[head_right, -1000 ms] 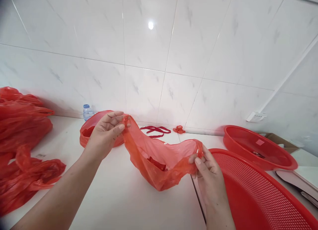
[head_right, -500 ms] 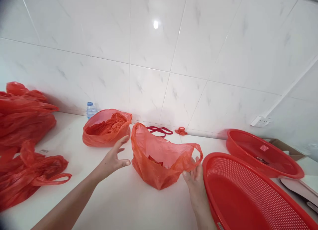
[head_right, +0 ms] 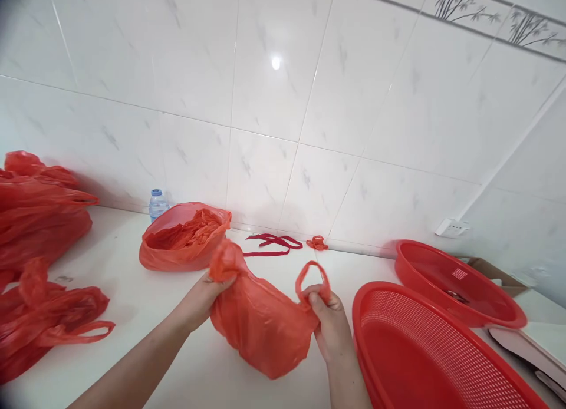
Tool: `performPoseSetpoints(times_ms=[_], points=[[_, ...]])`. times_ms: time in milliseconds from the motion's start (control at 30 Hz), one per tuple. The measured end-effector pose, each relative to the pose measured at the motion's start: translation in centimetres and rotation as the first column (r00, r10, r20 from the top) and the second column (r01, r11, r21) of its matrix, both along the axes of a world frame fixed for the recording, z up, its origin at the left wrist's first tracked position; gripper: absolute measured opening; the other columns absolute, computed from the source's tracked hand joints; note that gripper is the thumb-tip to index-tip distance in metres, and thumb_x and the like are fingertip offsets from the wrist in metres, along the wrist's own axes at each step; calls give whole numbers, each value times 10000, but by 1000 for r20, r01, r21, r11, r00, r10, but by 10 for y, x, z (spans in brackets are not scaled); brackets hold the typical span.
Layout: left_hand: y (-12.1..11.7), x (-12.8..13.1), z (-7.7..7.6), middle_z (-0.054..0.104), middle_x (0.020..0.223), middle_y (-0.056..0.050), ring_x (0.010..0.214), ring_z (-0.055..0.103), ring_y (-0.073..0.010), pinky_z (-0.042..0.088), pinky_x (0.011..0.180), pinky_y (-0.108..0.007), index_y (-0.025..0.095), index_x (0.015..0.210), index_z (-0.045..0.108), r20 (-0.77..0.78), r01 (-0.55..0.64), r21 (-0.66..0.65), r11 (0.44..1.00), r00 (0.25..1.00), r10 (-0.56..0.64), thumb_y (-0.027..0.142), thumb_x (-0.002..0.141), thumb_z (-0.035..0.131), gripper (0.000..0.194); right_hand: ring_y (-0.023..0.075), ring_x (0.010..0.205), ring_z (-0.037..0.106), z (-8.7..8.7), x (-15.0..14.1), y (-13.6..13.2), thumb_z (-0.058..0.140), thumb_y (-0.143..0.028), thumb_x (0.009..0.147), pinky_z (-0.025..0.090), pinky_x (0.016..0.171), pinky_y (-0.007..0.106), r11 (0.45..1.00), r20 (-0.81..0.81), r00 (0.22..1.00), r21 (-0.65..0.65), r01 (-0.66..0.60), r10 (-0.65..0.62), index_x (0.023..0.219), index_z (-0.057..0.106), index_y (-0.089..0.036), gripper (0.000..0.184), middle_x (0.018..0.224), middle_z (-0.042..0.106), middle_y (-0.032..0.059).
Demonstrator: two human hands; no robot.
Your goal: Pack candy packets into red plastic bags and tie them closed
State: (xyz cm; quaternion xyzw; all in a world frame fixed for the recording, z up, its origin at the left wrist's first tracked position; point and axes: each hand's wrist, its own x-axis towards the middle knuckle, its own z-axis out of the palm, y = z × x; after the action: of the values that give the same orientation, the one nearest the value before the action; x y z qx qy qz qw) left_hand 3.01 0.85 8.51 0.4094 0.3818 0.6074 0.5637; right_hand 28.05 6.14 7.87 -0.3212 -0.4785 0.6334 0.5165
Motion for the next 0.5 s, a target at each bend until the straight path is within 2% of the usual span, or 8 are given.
performPoseSetpoints(times_ms=[100, 167, 200, 267, 333, 400, 433, 500], points=[[4, 1, -4, 660, 824, -20, 754, 624, -183, 478, 733, -310, 191, 830, 610, 282, -39, -55, 998, 958, 53, 319, 757, 667, 158, 193, 859, 611, 5, -9, 4, 726, -442, 705, 499, 764, 332, 997, -298, 955, -75, -14, -9, 754, 642, -209, 253, 910, 653, 28], [10, 3, -14, 669, 885, -48, 775, 639, -197, 485, 751, -323, 179, 891, 624, 358, -20, -99, 995, 932, 54, 317, 757, 667, 197, 174, 841, 613, 3, -20, 11, 711, -419, 734, 493, 817, 356, 985, -404, 914, -153, -80, 11, 746, 620, -219, 219, 773, 636, 0], [14, 4, -21, 670, 925, -69, 797, 644, -210, 488, 762, -334, 170, 937, 628, 394, 12, -130, 991, 918, 40, 334, 765, 657, 239, 135, 717, 603, -2, -27, 15, 706, -397, 746, 507, 773, 330, 974, -448, 893, -184, -135, 39, 726, 602, -220, 207, 635, 581, -33], [22, 5, -38, 669, 960, -109, 831, 650, -235, 493, 782, -357, 143, 1000, 628, 477, 99, -202, 974, 879, 10, 382, 783, 626, 323, 59, 453, 455, -16, -40, 24, 697, -374, 762, 489, 577, 226, 942, -523, 846, -223, -250, 101, 697, 568, -209, 219, 458, 397, -92], [30, 7, -55, 680, 876, -120, 779, 657, -232, 502, 760, -353, 114, 933, 639, 543, 151, -270, 951, 839, 21, 401, 793, 605, 321, 31, 355, 295, -35, -51, 35, 676, -391, 773, 357, 399, 159, 913, -568, 815, -263, -311, 114, 701, 558, -193, 241, 423, 301, -112], [37, 8, -70, 670, 730, -93, 658, 646, -199, 511, 697, -322, 115, 784, 627, 566, 144, -332, 932, 821, 75, 384, 796, 604, 270, 30, 335, 254, -54, -61, 46, 651, -401, 780, 262, 340, 152, 892, -571, 817, -325, -315, 81, 708, 561, -184, 246, 417, 284, -113], [41, 8, -76, 658, 675, -79, 610, 634, -184, 511, 669, -308, 123, 721, 607, 567, 128, -362, 923, 816, 109, 374, 797, 605, 262, 34, 333, 262, -62, -64, 51, 639, -400, 781, 261, 338, 154, 887, -564, 824, -356, -296, 49, 716, 565, -185, 236, 414, 290, -112], [48, 9, -84, 643, 629, -66, 576, 623, -177, 513, 643, -300, 138, 674, 578, 567, 84, -406, 910, 804, 179, 377, 800, 600, 271, 54, 372, 378, -74, -70, 59, 617, -411, 780, 360, 392, 173, 879, -537, 843, -414, -237, -26, 766, 583, -198, 216, 451, 395, -92]])
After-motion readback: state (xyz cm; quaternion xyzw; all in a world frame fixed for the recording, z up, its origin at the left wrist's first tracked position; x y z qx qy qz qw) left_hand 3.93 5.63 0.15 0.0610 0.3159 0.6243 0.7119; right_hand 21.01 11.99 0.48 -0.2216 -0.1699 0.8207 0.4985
